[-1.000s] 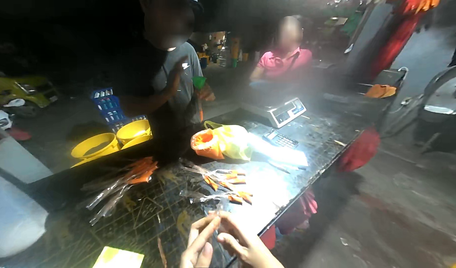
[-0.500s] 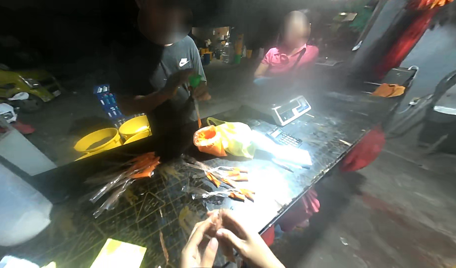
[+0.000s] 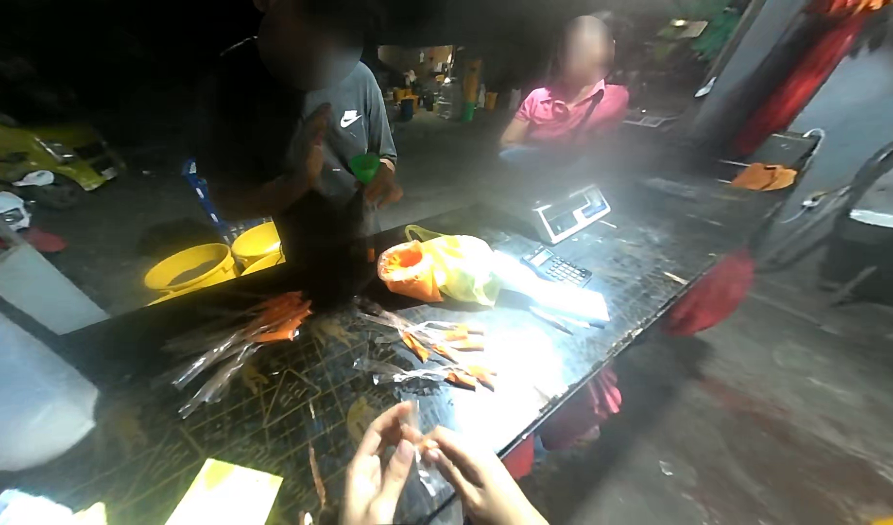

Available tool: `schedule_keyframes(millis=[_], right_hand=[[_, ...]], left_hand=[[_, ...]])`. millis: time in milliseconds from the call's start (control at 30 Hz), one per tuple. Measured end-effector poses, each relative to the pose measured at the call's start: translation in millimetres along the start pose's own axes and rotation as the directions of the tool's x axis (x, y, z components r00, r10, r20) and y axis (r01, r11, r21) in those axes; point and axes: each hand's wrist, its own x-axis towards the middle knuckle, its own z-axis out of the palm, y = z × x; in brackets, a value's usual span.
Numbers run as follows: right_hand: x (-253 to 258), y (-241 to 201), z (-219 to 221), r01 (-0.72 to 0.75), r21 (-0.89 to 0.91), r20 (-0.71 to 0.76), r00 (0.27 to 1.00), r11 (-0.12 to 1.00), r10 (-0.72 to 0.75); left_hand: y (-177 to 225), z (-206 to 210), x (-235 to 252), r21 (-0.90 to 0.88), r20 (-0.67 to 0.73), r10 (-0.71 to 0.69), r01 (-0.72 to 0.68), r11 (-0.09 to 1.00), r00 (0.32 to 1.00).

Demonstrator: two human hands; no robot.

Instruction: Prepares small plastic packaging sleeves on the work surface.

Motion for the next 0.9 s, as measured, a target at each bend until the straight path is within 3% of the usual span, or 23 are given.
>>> schedule_keyframes(millis=[167,233,333,467,567,667,800,900], right_hand=[[-1,3,1,-0.023,0.041,-0.154,0.988,0.999,0.029],[-2,5,0,-0.016,0.045,-0.161,0.987,0.999,0.023],[-3,1,1,-0.032,0.073,-0.114,0.993,0.997,0.040],[-2,6,3,-0.040,0.243,0.001,0.999,0.969,0.041],[-3,7,0,-0.079,0.302,0.113,0.992,0.950,0.047],[-1,4,-7,-0.047,0.322,0.150,0.989,0.946,-0.002],[10,2,-10,0.153,0.149,-0.031,0.988,0.977,-0.150],[19,2,-11,0.198,0.069,-0.131,0.973,0.978,-0.188]], left_hand=[[-15,6,-5,0.274,-0.010,0.084,-0.078,0.958,0.996],[-21,6,-7,0.262,0.010,0.046,-0.047,0.964,0.999],[-19,5,-7,0.147,0.118,-0.034,0.017,0.989,0.992],[-11,5,1,0.080,0.037,0.019,-0.022,0.997,0.999],[-6,-1,9,0.158,-0.019,0.157,-0.153,0.976,0.987],[4,-7,15,0.284,0.060,0.245,-0.252,0.925,0.968],[21,-11,17,0.499,0.188,0.304,-0.358,0.790,0.934],[29,-12,19,0.576,0.225,0.336,-0.403,0.711,0.914]])
